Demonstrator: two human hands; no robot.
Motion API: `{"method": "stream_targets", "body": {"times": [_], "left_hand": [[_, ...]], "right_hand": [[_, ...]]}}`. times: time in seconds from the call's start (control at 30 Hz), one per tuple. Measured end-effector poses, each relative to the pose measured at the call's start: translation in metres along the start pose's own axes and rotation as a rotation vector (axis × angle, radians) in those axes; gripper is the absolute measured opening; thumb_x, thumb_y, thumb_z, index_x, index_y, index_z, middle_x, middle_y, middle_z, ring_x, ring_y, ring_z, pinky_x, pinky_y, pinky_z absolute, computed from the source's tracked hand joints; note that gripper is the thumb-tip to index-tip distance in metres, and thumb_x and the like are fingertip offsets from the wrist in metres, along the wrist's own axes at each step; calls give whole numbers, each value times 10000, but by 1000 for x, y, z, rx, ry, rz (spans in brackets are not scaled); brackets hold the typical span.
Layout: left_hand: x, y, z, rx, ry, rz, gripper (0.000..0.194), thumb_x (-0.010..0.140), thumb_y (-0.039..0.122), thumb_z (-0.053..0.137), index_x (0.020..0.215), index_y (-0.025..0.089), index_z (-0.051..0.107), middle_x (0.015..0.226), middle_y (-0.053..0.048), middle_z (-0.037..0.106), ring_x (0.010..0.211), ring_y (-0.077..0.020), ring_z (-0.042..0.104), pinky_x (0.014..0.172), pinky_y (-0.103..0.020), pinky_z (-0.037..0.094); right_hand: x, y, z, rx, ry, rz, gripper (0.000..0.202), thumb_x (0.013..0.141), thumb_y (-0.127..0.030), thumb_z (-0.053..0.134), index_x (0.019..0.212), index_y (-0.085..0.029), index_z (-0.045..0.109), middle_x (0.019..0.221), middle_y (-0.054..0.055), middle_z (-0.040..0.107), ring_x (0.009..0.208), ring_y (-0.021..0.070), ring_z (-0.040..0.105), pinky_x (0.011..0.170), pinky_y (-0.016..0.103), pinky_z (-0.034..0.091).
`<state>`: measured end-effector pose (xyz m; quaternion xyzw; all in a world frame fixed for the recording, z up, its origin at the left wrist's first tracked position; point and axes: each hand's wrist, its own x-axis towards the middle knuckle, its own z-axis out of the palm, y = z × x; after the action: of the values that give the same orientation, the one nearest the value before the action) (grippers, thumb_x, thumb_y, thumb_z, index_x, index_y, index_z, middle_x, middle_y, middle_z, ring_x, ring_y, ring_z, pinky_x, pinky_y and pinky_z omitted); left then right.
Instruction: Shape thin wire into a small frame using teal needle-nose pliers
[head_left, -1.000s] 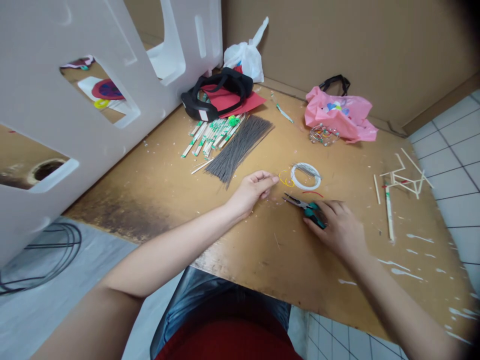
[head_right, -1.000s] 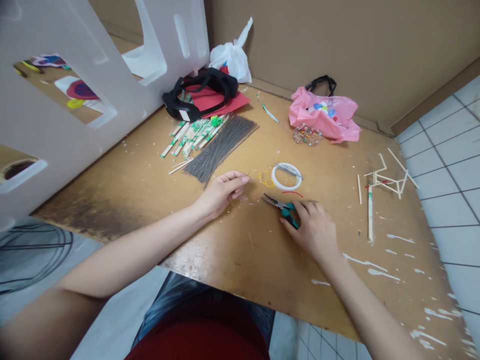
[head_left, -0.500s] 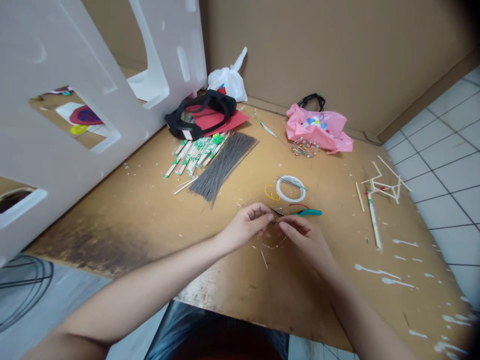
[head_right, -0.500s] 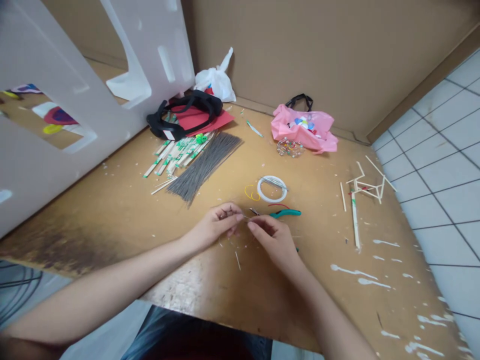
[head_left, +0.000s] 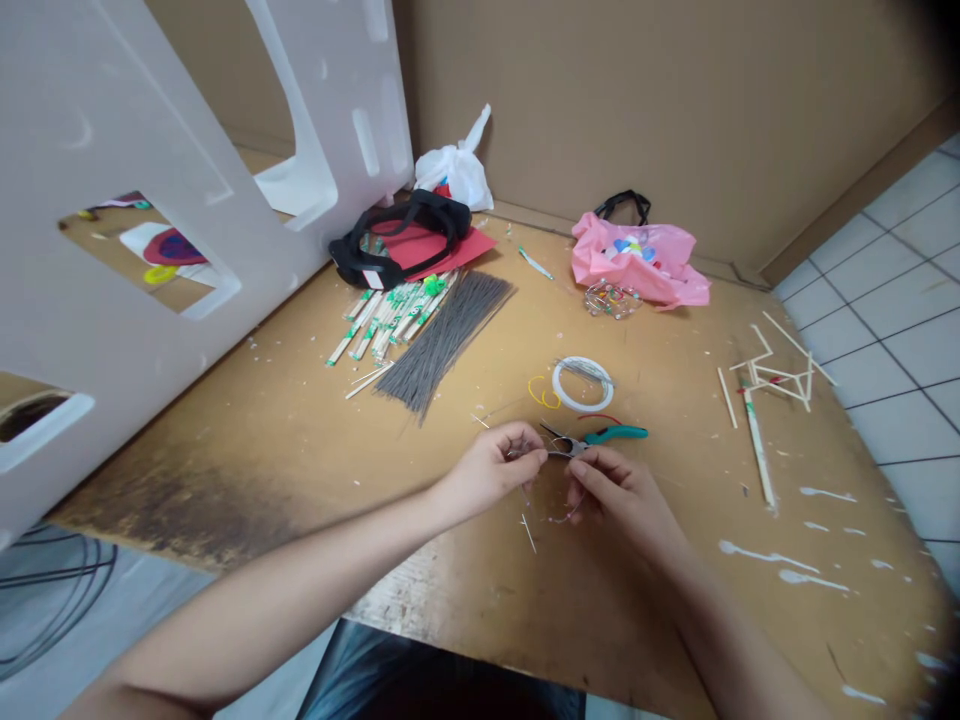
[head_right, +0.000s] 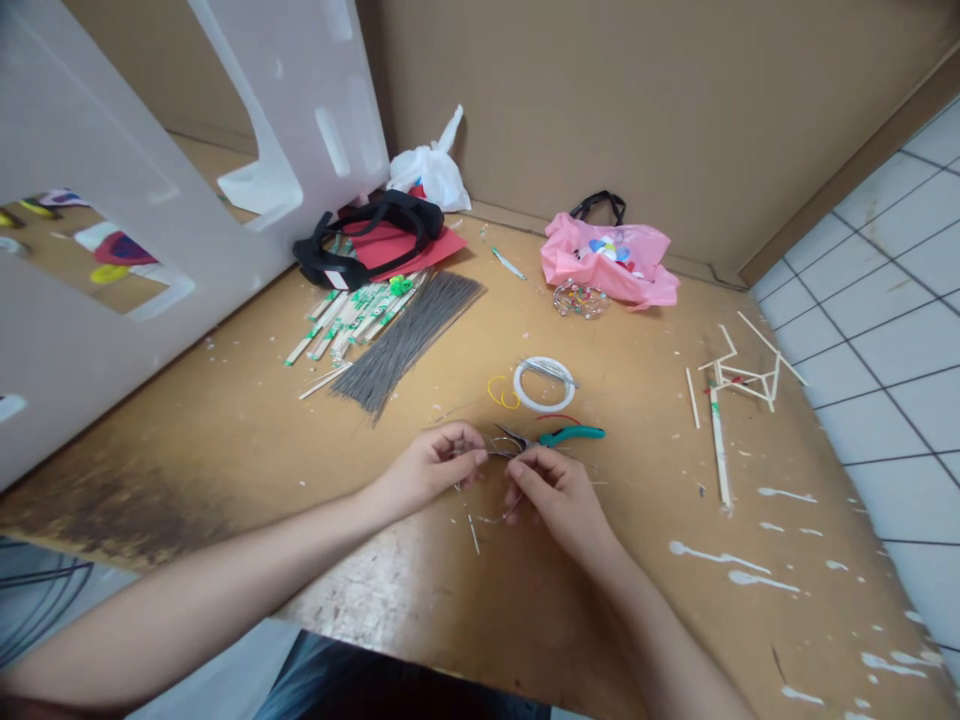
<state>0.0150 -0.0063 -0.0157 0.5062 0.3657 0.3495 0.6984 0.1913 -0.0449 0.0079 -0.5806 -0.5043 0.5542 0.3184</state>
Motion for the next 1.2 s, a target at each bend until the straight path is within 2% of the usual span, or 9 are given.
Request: {"method": "stream_targets", "body": {"times": [0.17,0.33,0.47,0.57,0.7,0.77,0.87,1.0,1.2], "left_hand": [[0,2,-4,36,-75,10,301,699,377,701,825,150,549,667,29,563,593,-81,509,599,-223,404],[-5,1,-3,192,-127,54,295,849,437,526,793,150,567,586,41,511,516,-72,455,517,-203,358],[-5,0,-3,220,-76,93,335,893,431,438,762,150,564,576,31,514,512,-77,455,521,-205,363],[-3,1,-2,132,-42,72,320,868,438,469,747,153,549,587,24,522,533,-89,475,548,-218,390],[-2,6,-5,78,41,82,285,843,416,506,740,154,550,631,14,540,588,-96,492,602,-227,397],[-1,8,-8,82,56,72,237,812,381,550,761,150,573,645,14,548,601,-97,491,616,-230,392],[2,9,-13,78,4,34,176,736,312,624,784,144,606,718,-2,600,631,-97,504,638,-232,385],[4,6,-14,145,-66,-29,186,722,319,642,756,138,612,635,16,566,569,-87,462,568,-216,339],[-1,8,-10,305,-89,35,199,787,344,575,763,148,597,578,36,507,527,-87,416,516,-210,292]], "right_hand": [[-2,0,5,-52,17,19,292,773,-477,600,723,-191,570,562,-23,613,444,115,576,467,246,428],[-3,0,11,-99,-58,44,303,800,-481,566,802,-181,611,633,-19,630,357,61,472,381,213,355],[-1,0,8,-53,-30,79,337,787,-514,570,849,-183,594,582,-40,605,302,45,400,324,193,275],[1,0,2,39,-29,128,365,757,-517,614,890,-176,612,523,-55,568,285,37,339,308,189,208],[3,2,-6,163,-75,171,404,729,-486,662,985,-173,661,591,-29,609,306,21,309,324,196,191],[3,3,-7,135,-52,150,411,749,-495,639,1008,-179,676,615,-20,615,326,30,321,333,203,211],[3,6,-6,-77,40,47,396,804,-504,567,1005,-189,700,581,-19,597,376,70,386,369,219,285],[-1,6,-1,-352,72,-128,319,847,-423,520,946,-204,731,543,-9,606,575,148,566,578,260,437],[-5,7,1,-458,17,-196,312,886,-393,473,954,-223,726,544,-16,584,543,144,541,545,253,411]]}}
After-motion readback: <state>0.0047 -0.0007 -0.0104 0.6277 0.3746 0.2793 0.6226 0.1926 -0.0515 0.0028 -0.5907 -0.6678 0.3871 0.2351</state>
